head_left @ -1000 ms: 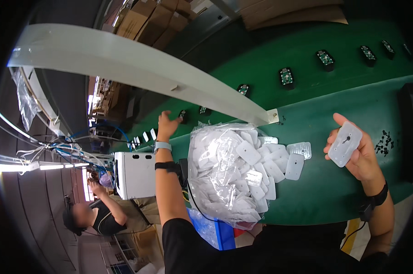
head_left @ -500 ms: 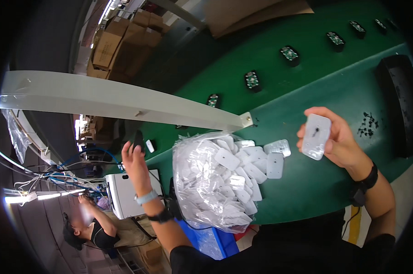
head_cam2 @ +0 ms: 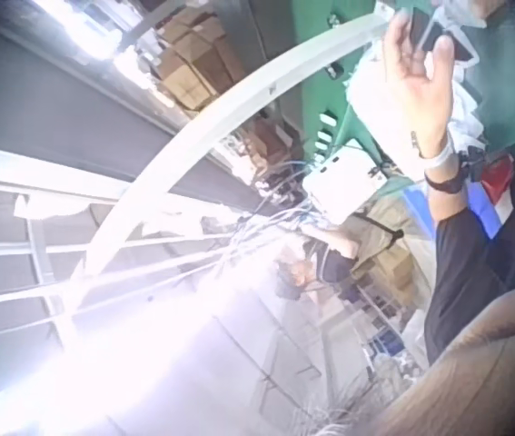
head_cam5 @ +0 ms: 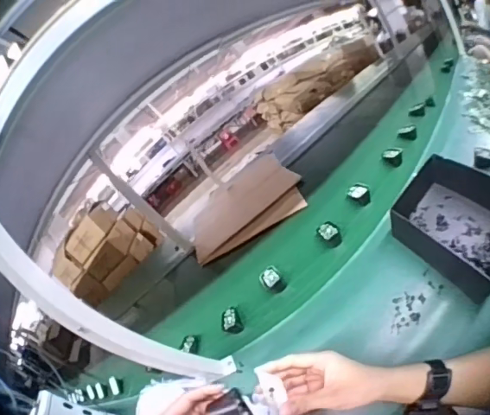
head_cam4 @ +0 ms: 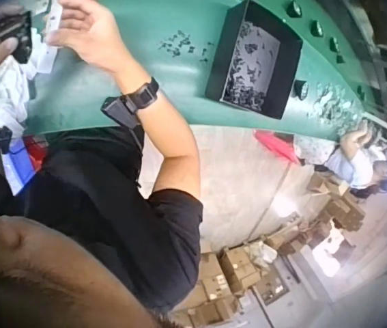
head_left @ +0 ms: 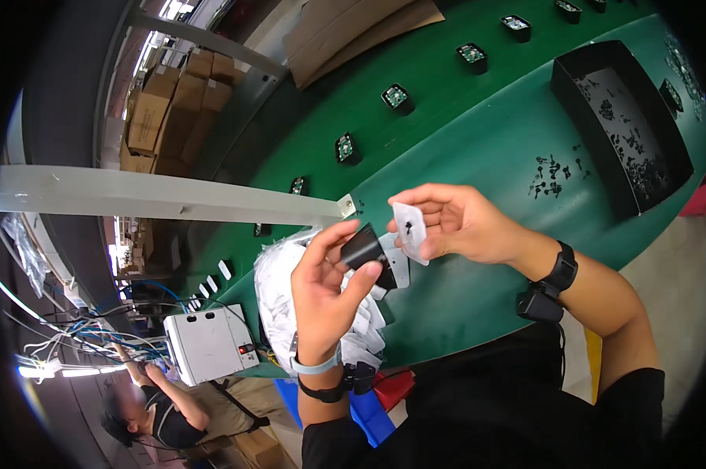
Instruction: The person assembles small electronic devices by hand at a green workbench. They pick up white plastic casings, insert small black components, and place the finished units on the table. The process is repetitive, involving picking, inserting, and placing items one by one.
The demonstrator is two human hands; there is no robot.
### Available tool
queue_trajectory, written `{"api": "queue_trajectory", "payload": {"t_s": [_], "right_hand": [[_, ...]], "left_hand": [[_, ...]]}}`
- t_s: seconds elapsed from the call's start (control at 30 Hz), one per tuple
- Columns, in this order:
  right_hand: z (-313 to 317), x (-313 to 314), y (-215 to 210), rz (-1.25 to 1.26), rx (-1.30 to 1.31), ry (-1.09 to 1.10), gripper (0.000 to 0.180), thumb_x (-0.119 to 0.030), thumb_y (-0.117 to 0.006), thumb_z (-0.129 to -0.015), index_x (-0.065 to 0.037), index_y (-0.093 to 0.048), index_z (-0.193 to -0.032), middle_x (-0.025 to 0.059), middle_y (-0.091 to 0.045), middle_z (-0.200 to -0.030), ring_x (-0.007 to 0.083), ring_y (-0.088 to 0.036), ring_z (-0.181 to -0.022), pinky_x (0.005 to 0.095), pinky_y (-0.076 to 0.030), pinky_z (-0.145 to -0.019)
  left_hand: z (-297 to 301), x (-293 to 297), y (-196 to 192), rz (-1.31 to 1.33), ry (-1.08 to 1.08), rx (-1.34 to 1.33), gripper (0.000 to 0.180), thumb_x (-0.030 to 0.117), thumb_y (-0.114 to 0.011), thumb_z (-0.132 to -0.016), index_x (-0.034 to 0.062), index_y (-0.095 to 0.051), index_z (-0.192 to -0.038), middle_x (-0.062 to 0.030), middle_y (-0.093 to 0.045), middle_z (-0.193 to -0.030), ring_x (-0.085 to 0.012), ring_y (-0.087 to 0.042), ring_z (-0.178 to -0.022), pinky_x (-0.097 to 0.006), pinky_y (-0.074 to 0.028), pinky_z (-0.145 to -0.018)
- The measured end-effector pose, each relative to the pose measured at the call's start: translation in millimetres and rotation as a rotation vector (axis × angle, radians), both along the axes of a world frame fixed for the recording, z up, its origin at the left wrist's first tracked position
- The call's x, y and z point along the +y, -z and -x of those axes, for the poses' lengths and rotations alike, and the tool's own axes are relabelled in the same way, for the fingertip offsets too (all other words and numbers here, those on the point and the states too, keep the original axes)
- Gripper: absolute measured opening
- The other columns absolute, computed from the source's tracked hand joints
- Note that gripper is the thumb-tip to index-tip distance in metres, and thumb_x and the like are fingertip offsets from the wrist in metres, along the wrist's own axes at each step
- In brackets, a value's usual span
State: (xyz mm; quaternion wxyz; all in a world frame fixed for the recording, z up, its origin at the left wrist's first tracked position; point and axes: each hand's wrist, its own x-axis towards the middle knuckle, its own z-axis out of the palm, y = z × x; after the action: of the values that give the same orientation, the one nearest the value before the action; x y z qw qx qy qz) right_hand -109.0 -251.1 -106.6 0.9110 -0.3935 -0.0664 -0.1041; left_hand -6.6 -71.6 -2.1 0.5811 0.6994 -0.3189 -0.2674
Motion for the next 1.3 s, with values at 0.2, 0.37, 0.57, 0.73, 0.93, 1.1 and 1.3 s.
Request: {"api": "queue_trajectory", "payload": {"t_s": [0.2, 0.37, 0.57, 0.73, 0.93, 1.1, 1.3], "right_hand": [[0.3, 0.8, -6.4, 0.057, -0.007, 0.013, 0.064, -0.002, -0.079, -0.082, 0.001, -0.049, -0.138, 0.0116, -0.058, -0.126, 0.0187, -0.059, -0.116, 0.0343, -0.054, -0.098], [2.3, 1.7, -6.3, 0.094, 0.011, 0.086, 0.058, 0.001, -0.080, -0.080, 0.001, -0.053, -0.132, 0.0104, -0.059, -0.123, 0.0178, -0.059, -0.113, 0.0332, -0.055, -0.095], [4.3, 0.9, -8.2, 0.205, 0.057, 0.237, 0.060, -0.001, -0.085, -0.074, 0.002, -0.057, -0.128, 0.0091, -0.062, -0.118, 0.0170, -0.061, -0.107, 0.0315, -0.056, -0.090], [5.4, 6.4, -4.7, 0.440, 0.044, 0.452, 0.061, -0.005, -0.088, -0.071, 0.001, -0.061, -0.126, 0.0093, -0.065, -0.112, 0.0158, -0.064, -0.096, 0.0309, -0.058, -0.085], [6.5, 23.4, 0.7, 0.944, 0.017, 0.729, 0.064, -0.015, -0.089, -0.067, 0.002, -0.061, -0.122, 0.0142, -0.065, -0.109, 0.0205, -0.065, -0.081, 0.0314, -0.057, -0.073], [2.0, 48.9, 12.9, 1.053, -0.026, 0.652, 0.063, -0.014, -0.088, -0.067, 0.001, -0.061, -0.121, 0.0145, -0.064, -0.108, 0.0221, -0.065, -0.077, 0.0313, -0.056, -0.069], [4.5, 49.1, 0.3, 1.066, -0.113, 0.457, 0.051, -0.012, -0.086, -0.069, -0.001, -0.063, -0.114, 0.0129, -0.064, -0.106, 0.0245, -0.065, -0.080, 0.0333, -0.056, -0.068]], "left_hand": [[5.5, -23.6, -2.2, -0.141, 0.000, -0.123, 0.046, -0.007, -0.076, -0.079, -0.0036, -0.059, -0.122, -0.0101, -0.064, -0.112, -0.0206, -0.065, -0.106, -0.031, -0.053, -0.093], [10.0, -29.1, 4.3, -0.135, -0.035, -0.096, 0.045, -0.007, -0.076, -0.080, -0.0051, -0.059, -0.122, -0.0128, -0.063, -0.114, -0.0208, -0.066, -0.105, -0.031, -0.054, -0.091], [17.3, -31.2, 25.3, 0.061, -0.151, -0.035, 0.044, -0.008, -0.073, -0.082, -0.0051, -0.055, -0.122, -0.0153, -0.065, -0.113, -0.0190, -0.066, -0.101, -0.028, -0.053, -0.088], [20.9, -27.7, 44.6, 0.151, -0.251, 0.030, 0.040, -0.008, -0.071, -0.085, -0.0049, -0.055, -0.121, -0.0167, -0.067, -0.113, -0.0180, -0.066, -0.098, -0.028, -0.053, -0.086], [40.3, -14.1, 68.2, 0.188, -0.368, 0.354, 0.043, 0.005, -0.066, -0.094, -0.0044, -0.052, -0.134, -0.0073, -0.068, -0.108, -0.0093, -0.064, -0.092, -0.024, -0.051, -0.084], [52.1, 3.7, 72.9, 0.189, -0.368, 0.375, 0.041, 0.004, -0.064, -0.095, -0.0051, -0.053, -0.133, -0.0069, -0.066, -0.112, -0.0076, -0.062, -0.095, -0.022, -0.050, -0.081], [-2.2, 82.9, 38.7, 0.000, -0.514, 0.043, 0.044, 0.007, -0.067, -0.093, -0.0005, -0.054, -0.135, -0.0101, -0.067, -0.111, -0.0137, -0.064, -0.098, -0.029, -0.054, -0.085]]}}
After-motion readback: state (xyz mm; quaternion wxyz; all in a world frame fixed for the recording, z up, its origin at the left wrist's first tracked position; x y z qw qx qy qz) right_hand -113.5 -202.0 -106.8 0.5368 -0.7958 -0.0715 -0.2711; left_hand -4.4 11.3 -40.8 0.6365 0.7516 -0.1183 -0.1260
